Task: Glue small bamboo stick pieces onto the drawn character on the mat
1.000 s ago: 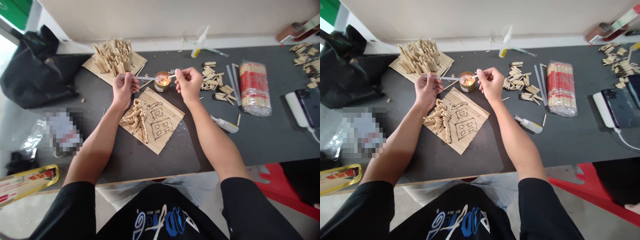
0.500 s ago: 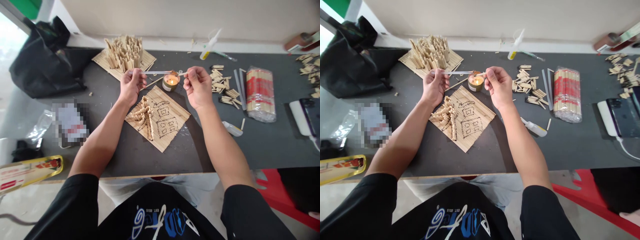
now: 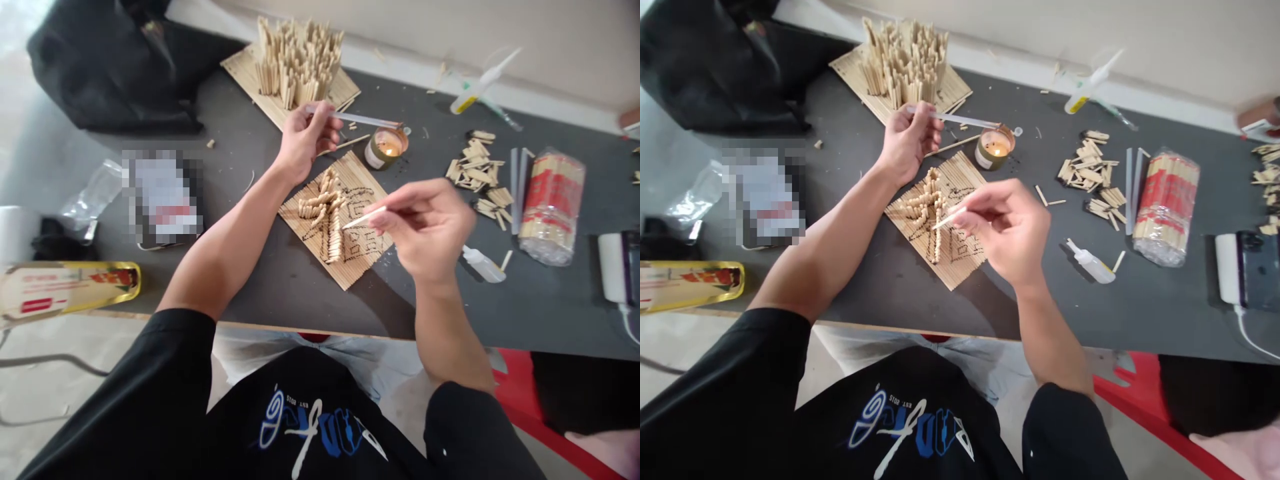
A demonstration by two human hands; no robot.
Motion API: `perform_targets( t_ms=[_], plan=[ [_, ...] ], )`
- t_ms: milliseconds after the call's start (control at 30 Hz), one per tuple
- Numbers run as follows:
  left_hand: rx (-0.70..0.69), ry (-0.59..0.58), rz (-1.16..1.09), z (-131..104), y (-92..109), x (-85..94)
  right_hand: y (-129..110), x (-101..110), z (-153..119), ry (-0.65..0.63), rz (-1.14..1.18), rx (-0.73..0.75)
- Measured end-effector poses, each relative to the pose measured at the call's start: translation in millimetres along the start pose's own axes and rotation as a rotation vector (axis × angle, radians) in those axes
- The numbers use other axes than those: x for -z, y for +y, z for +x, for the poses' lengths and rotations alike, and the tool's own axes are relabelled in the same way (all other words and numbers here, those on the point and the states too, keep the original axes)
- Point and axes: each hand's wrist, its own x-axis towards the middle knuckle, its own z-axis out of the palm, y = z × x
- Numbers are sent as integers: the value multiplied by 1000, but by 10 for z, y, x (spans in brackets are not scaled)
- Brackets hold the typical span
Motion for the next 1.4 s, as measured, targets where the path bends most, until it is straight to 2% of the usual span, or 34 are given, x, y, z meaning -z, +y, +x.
perform_targets(
  t_ms=[100, 233, 400, 600, 733, 900, 1133, 1400],
  plan=[
    [-23, -1, -58, -14, 6, -19, -100, -129, -96, -114, -180, 107],
    [-36, -24, -74, -41, 46, -38, -34, -192, -93, -263, -258, 191],
    [3, -15, -10, -42, 95, -72, 16, -209, -24, -347, -315, 229],
    [-23, -2, -56, 16, 24, -66, -92, -180, 120, -522, -435, 244],
    [-27, -12, -69, 25, 7, -59, -139, -168, 228, -603, -413, 286],
    [34, -22, -39, -70, 157, -103, -146, -217, 334, -699, -308, 327],
    [51, -38, -5, -168, 311, -149, -42, -295, 362, -746, -396, 317],
    [0, -41, 51, -65, 186, -103, 92, -309, 340, -757, -422, 297]
  ],
)
